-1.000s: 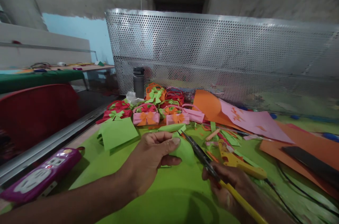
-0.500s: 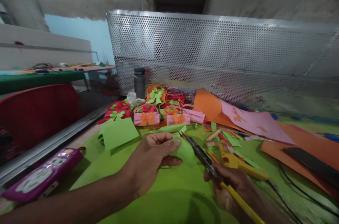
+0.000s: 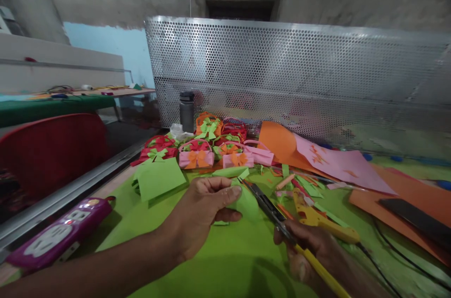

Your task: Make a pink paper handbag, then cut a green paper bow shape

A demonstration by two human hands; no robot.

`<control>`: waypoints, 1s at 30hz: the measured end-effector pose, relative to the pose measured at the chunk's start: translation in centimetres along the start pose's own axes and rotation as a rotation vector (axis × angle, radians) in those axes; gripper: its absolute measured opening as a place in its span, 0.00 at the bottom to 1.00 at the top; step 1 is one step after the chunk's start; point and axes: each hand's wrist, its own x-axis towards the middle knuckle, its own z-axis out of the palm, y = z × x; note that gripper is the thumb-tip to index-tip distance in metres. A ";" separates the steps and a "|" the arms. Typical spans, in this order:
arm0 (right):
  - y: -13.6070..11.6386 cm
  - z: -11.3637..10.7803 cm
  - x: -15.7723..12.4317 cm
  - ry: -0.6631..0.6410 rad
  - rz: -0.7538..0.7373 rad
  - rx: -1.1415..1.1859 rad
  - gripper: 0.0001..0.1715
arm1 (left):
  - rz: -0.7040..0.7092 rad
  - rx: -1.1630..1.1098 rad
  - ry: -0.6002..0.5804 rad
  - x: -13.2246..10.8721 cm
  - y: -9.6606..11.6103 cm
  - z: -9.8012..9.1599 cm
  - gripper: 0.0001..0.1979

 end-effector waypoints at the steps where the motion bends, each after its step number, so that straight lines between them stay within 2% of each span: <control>1: -0.1 0.0 0.0 -0.006 0.012 -0.011 0.36 | 0.002 0.007 -0.003 0.0 0.1 0.0 0.08; 5: -0.5 -0.3 0.0 -0.026 0.023 -0.026 0.30 | -0.004 0.052 0.004 0.0 0.2 0.0 0.09; 11: -1.5 -0.6 0.3 -0.044 0.031 -0.033 0.36 | 0.003 0.095 -0.010 0.1 0.2 -0.2 0.09; 16: -1.8 -0.6 0.3 -0.023 0.031 -0.041 0.37 | 0.007 0.094 -0.006 0.3 0.2 -0.2 0.08; 26: -0.4 -0.1 0.2 -0.031 0.033 -0.014 0.37 | 0.008 0.086 -0.002 0.2 0.0 -0.4 0.09; 30: -0.6 -0.2 0.2 -0.050 0.062 -0.003 0.38 | 0.009 0.089 0.002 0.2 -0.1 -0.3 0.09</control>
